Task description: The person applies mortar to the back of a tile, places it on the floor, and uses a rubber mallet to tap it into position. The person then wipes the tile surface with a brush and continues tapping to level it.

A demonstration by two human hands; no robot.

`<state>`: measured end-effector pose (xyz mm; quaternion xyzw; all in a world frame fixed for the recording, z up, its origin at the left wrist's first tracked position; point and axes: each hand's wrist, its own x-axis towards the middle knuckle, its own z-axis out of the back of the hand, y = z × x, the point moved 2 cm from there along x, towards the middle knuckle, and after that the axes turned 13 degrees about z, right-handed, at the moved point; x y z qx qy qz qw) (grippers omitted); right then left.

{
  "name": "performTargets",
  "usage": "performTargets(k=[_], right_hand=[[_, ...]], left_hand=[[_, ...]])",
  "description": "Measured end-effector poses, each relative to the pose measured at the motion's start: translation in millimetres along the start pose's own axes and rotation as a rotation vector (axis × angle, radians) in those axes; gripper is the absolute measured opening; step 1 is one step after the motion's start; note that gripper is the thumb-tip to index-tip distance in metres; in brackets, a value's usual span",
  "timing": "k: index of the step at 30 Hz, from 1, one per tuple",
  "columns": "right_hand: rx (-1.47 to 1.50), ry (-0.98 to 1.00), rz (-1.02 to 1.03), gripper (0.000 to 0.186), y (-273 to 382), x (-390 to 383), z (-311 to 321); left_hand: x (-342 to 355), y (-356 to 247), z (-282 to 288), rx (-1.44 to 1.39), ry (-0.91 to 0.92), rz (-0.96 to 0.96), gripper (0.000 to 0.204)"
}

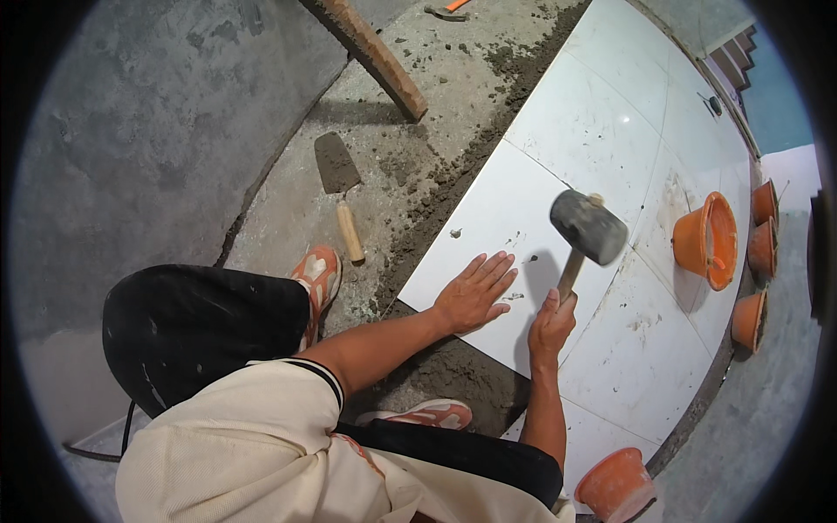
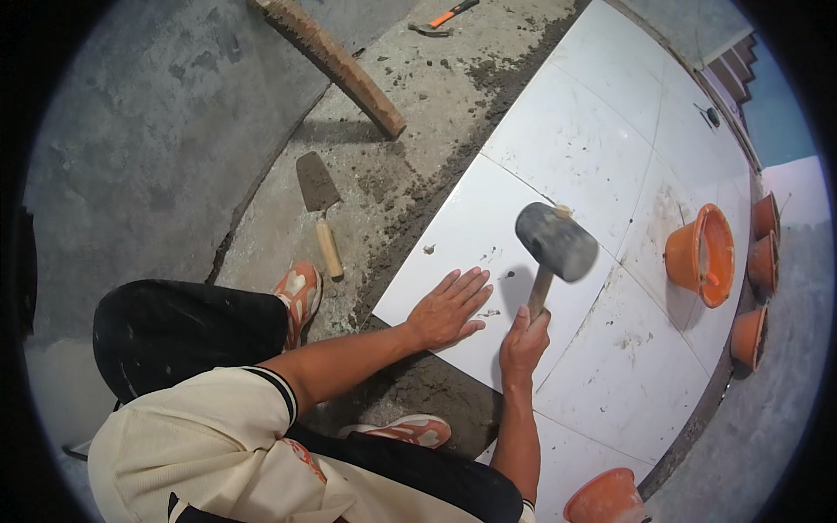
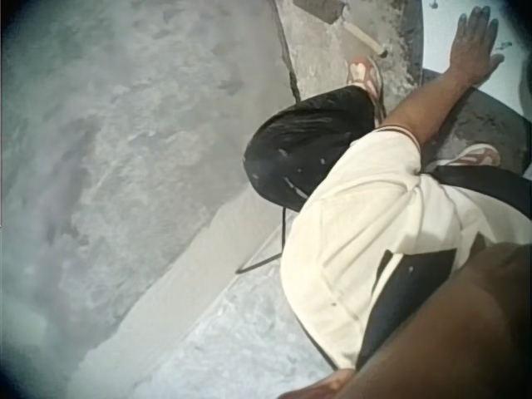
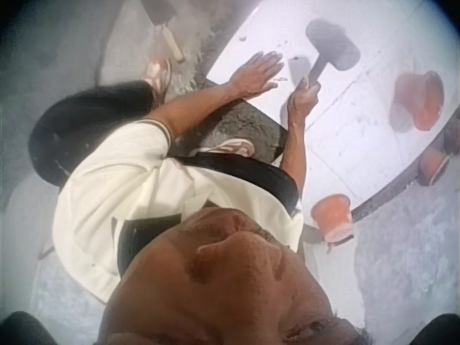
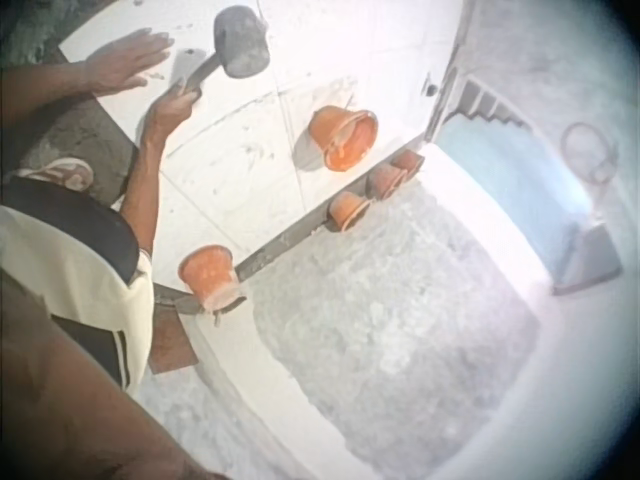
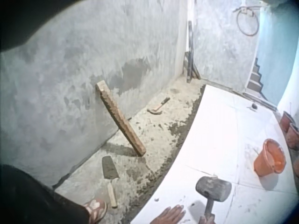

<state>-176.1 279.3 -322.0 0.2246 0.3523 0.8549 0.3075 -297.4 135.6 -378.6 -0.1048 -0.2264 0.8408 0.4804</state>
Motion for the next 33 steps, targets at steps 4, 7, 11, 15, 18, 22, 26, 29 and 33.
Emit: performTargets(k=[4, 7, 11, 15, 18, 22, 26, 29, 33], right_hand=[[-0.19, 0.243, -0.124, 0.033, -4.0, 6.8, -13.7], [-0.119, 0.153, -0.067, 0.033, -4.1, 13.6, -12.2], [-0.16, 0.195, -0.068, 0.034, -5.0, 7.0, -12.7], [-0.114, 0.152, -0.009, 0.034, -0.1, 6.7, -10.5], [-0.1, 0.129, -0.023, 0.033, -7.1, -5.0, -12.6], [-0.237, 0.234, -0.024, 0.032, -20.7, -12.4, -18.1], [-0.034, 0.048, -0.051, 0.032, 0.9, -23.2, -2.7], [0.121, -0.103, -0.103, 0.028, -9.0, -42.1, -0.5], [-0.193, 0.151, 0.066, 0.03, -13.7, -39.5, -27.7]], left_hand=[[1.7, 4.1, -3.2, 0.036, -0.005, -0.007, 0.071], [3.9, 3.9, -2.6, 0.041, -0.003, -0.008, 0.071], [2.1, 2.5, -2.6, 0.044, -0.007, -0.008, 0.071], [-1.6, 5.7, -1.8, 0.026, -0.003, 0.0, 0.071], [1.0, 5.8, -2.5, 0.022, -0.031, -0.012, 0.071], [-5.4, 3.4, -10.1, 0.028, -0.023, 0.032, 0.069], [-30.4, -6.2, -13.1, -0.023, 0.015, 0.089, 0.071], [-43.9, -10.0, -14.2, -0.099, 0.029, 0.089, 0.072], [-42.1, -7.7, -10.4, -0.106, 0.037, 0.077, 0.073]])
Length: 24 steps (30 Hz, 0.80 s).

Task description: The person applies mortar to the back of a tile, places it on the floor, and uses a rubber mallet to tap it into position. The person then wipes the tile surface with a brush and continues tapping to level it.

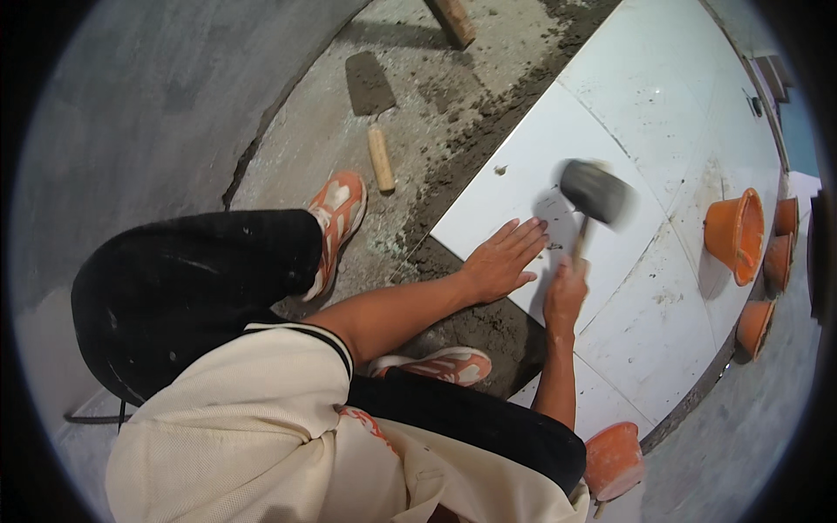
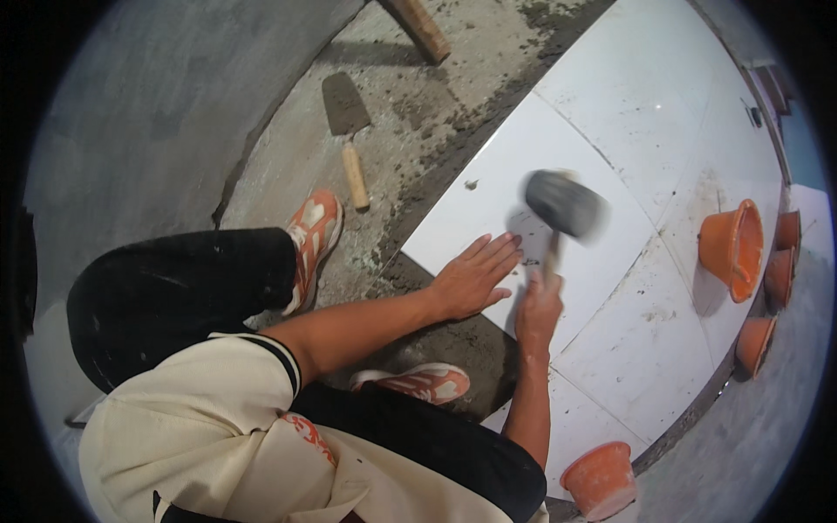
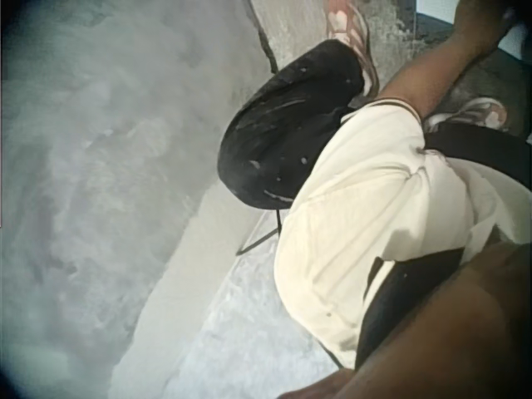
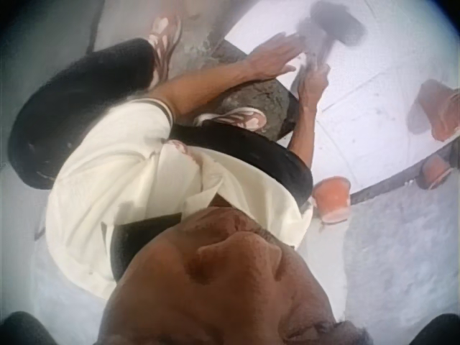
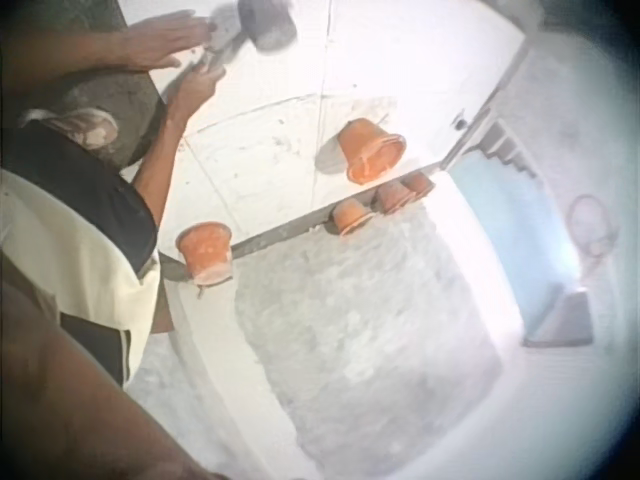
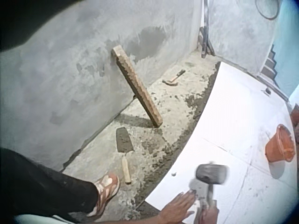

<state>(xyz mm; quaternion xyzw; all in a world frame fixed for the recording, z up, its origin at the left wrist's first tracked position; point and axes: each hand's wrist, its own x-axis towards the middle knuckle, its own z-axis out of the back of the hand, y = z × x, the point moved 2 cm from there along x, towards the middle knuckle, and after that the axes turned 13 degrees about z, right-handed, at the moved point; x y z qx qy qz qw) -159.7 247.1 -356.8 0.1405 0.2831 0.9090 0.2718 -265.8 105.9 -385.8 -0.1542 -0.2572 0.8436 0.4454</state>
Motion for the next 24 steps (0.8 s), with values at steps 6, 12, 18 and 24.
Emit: performTargets(k=[6, 12, 18, 24], right_hand=[[0.263, -0.129, -0.145, 0.033, 13.3, 11.4, 13.8], [0.117, 0.078, -0.181, 0.031, 23.7, 32.8, 18.8], [-0.076, 0.26, -0.249, 0.033, 10.5, 30.7, 10.9], [0.145, -0.048, -0.115, 0.034, 13.9, 23.4, 15.5]], left_hand=[[1.5, -3.9, 4.6, 0.034, 0.025, 0.004, 0.075], [5.7, -0.1, 3.3, 0.046, 0.042, -0.003, 0.076], [3.0, -5.9, 3.0, 0.042, 0.037, -0.015, 0.077], [5.5, 0.3, 2.3, 0.072, -0.009, -0.042, 0.078]])
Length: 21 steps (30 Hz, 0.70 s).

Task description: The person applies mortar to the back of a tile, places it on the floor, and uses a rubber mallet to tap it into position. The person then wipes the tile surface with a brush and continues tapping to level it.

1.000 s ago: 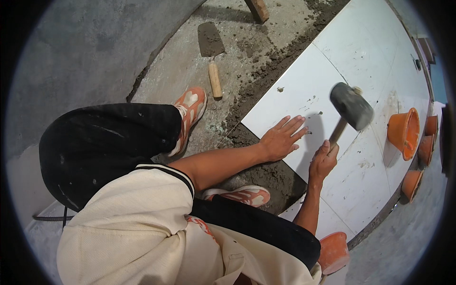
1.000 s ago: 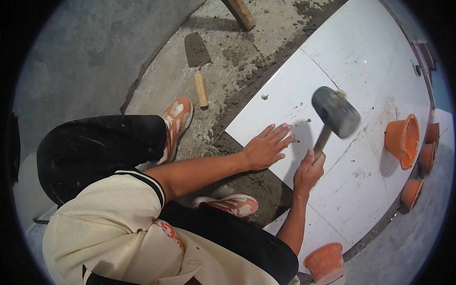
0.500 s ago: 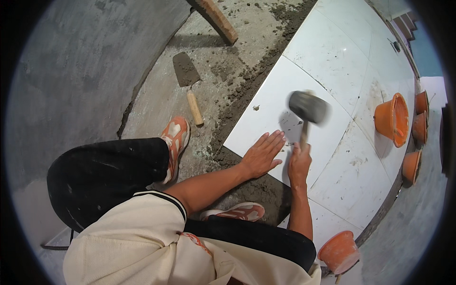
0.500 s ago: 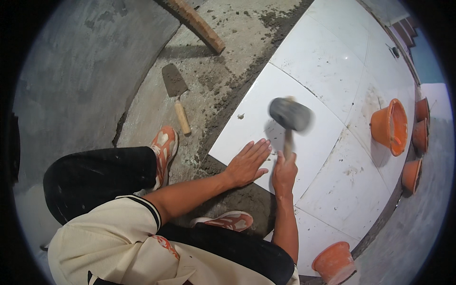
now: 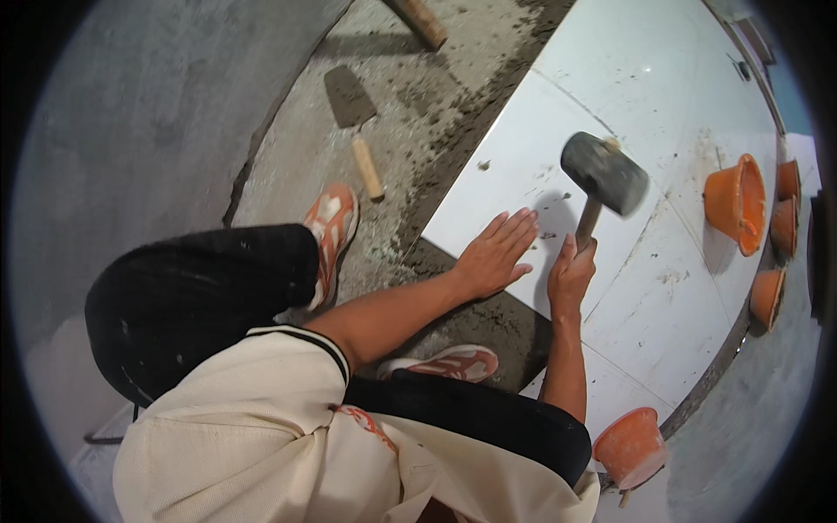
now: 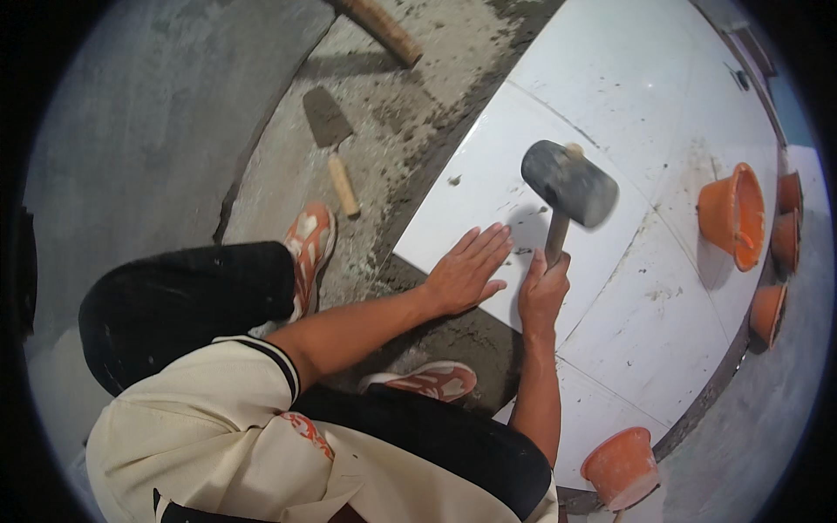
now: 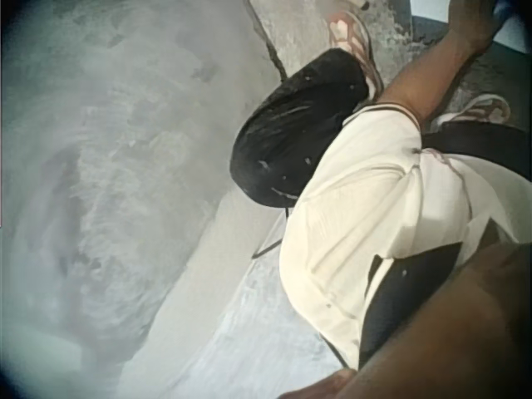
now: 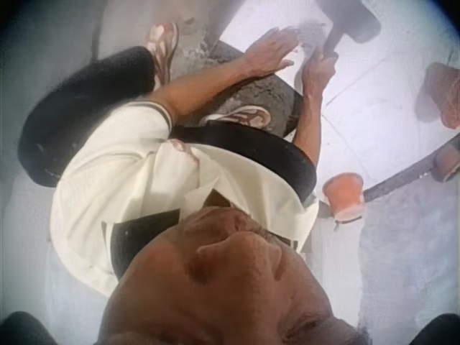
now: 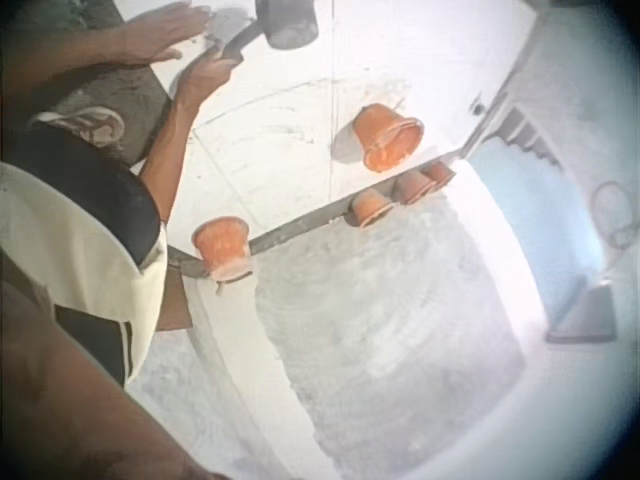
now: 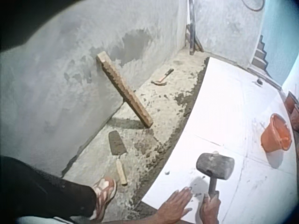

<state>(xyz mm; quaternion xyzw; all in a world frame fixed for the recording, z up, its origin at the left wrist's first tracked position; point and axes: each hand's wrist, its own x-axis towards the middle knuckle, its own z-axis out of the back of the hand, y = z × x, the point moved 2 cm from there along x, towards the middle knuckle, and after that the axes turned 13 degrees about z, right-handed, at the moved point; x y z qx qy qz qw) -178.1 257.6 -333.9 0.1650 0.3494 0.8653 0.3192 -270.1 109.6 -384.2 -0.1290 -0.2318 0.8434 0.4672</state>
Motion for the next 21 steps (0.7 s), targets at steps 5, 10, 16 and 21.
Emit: performTargets(k=[5, 10, 16, 21], right_hand=[[-0.012, -0.042, 0.026, 0.035, 4.8, -2.9, 2.7], [0.227, -0.163, -0.047, 0.038, 4.1, -20.9, 9.9], [0.401, -0.314, 0.122, 0.037, 8.7, -7.4, 9.6], [0.195, -0.252, 0.096, 0.036, -13.0, 20.0, 6.6]], left_hand=[[-5.4, 0.7, -3.9, -0.029, 0.003, 0.033, 0.076], [-6.4, -0.2, -1.2, -0.027, -0.014, 0.04, 0.075], [29.3, -7.0, 7.6, -0.068, 0.143, 0.121, 0.078], [79.3, 1.4, 12.7, 0.025, 0.007, 0.056, 0.083]])
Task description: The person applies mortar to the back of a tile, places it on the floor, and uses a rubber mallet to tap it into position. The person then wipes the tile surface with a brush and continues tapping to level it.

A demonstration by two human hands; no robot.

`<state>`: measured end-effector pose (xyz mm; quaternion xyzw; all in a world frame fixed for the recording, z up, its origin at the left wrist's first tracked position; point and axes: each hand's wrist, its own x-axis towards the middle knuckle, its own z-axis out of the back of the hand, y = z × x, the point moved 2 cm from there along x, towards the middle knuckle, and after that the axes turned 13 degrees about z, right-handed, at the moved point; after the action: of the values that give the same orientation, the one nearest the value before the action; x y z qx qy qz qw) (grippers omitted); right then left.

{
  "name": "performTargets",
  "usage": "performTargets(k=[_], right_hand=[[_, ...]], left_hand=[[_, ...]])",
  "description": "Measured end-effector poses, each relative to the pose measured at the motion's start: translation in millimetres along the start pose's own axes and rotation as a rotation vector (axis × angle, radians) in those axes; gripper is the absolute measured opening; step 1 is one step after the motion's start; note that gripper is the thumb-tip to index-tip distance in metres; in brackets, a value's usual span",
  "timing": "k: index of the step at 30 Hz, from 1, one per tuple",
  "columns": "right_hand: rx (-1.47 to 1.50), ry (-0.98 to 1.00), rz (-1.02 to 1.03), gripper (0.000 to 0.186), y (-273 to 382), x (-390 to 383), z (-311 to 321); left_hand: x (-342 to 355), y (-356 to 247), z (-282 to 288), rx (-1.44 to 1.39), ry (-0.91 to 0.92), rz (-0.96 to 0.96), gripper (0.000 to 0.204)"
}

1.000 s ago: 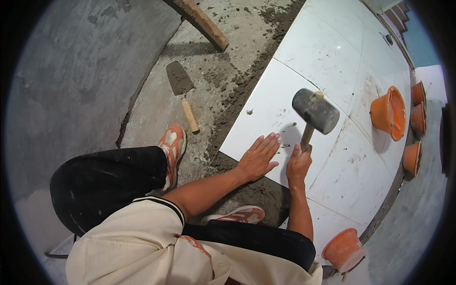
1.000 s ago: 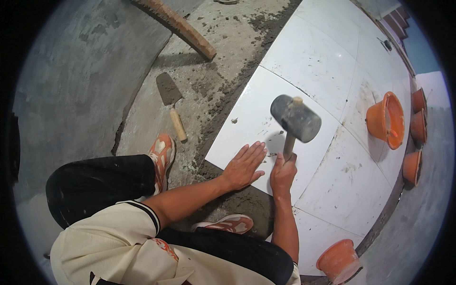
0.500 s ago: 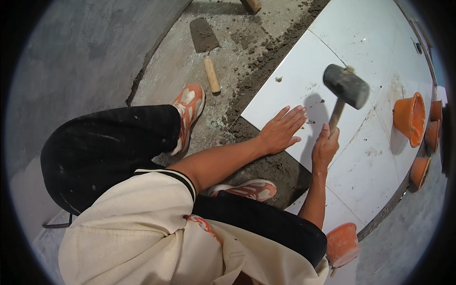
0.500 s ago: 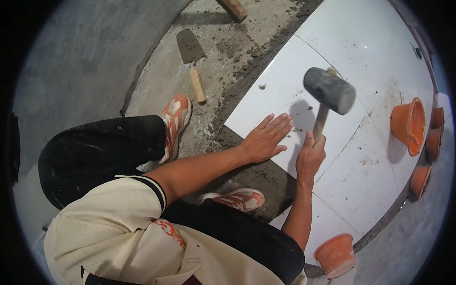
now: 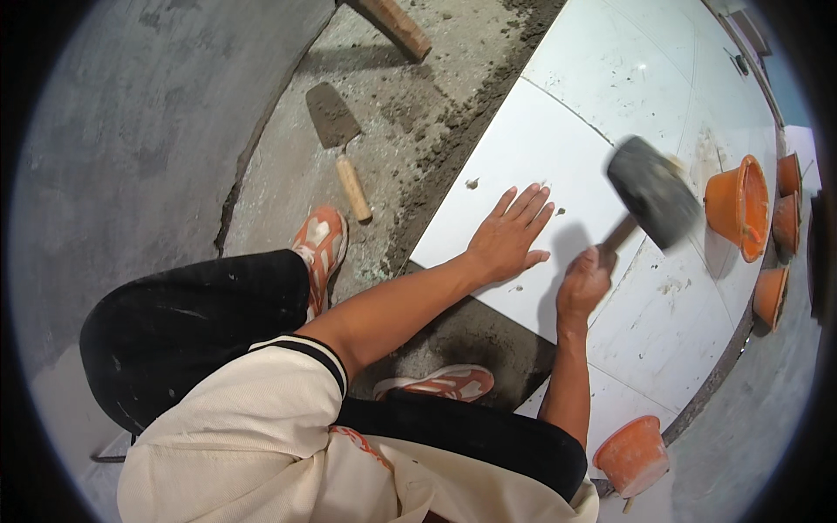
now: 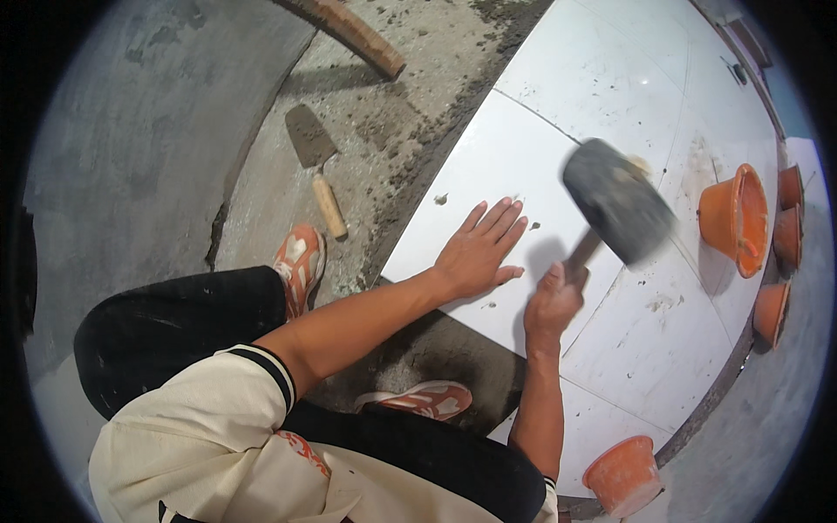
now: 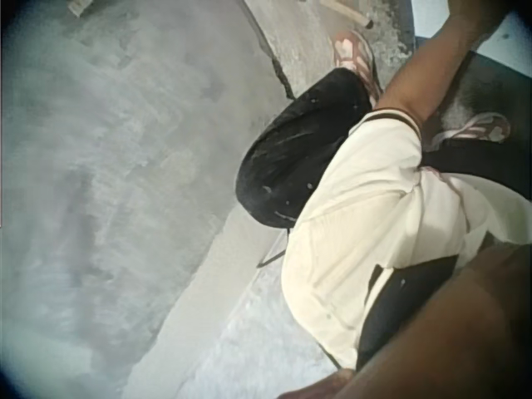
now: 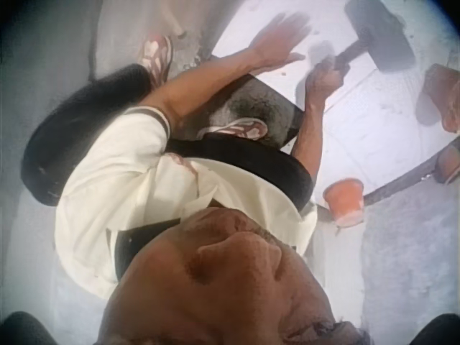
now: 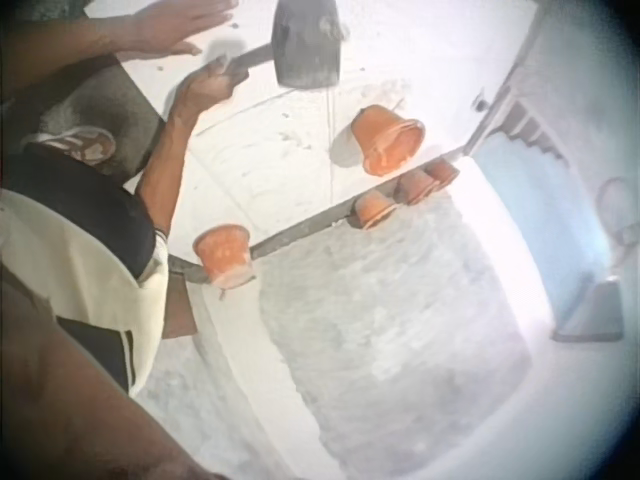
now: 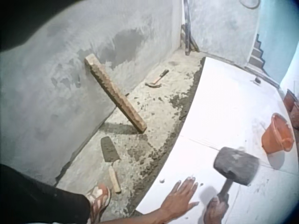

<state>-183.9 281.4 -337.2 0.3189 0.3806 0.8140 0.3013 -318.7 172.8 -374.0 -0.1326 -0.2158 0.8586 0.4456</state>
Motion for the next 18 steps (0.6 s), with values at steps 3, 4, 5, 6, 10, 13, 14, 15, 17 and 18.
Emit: performTargets(k=[3, 4, 5, 6, 10, 13, 14, 15, 17, 18], right_hand=[[-0.384, 0.529, -0.357, 0.034, 12.6, 33.0, -12.5], [-0.313, 0.413, -0.276, 0.035, 13.4, 30.9, -12.3], [-0.244, 0.29, -0.189, 0.036, 15.2, 27.9, -10.4], [-0.175, 0.169, -0.102, 0.037, 18.0, 26.5, -8.5], [-0.062, 0.107, -0.051, 0.035, 7.6, 19.5, -16.0], [-0.292, 0.403, -0.246, 0.033, 8.2, 28.6, -19.8], [-0.24, 0.319, -0.224, 0.033, 12.1, 29.4, -18.0], [-0.195, 0.25, -0.183, 0.034, 15.4, 26.8, -15.1], [-0.115, 0.107, -0.107, 0.035, 20.3, 18.8, -3.6], [-0.104, 0.056, -0.094, 0.037, 9.3, 12.6, -3.6]], left_hand=[[-0.2, 0.0, 1.9, 0.05, 0.06, -0.008, 0.085], [-1.9, 0.8, 3.9, 0.063, 0.07, -0.003, 0.085], [0.2, 0.9, 5.7, 0.075, 0.073, -0.002, 0.085], [1.8, 0.5, 6.6, 0.057, 0.06, -0.003, 0.085], [1.8, -1.2, 5.4, 0.038, 0.048, -0.006, 0.085], [1.6, 1.9, 6.4, 0.045, 0.054, 0.0, 0.085], [3.2, 2.3, 8.2, 0.041, 0.055, -0.003, 0.086], [2.0, 1.0, 10.1, 0.027, 0.074, -0.004, 0.087], [7.7, -0.5, 9.4, 0.04, 0.072, -0.012, 0.088], [11.0, -5.2, 5.8, 0.032, 0.076, -0.033, 0.089]])
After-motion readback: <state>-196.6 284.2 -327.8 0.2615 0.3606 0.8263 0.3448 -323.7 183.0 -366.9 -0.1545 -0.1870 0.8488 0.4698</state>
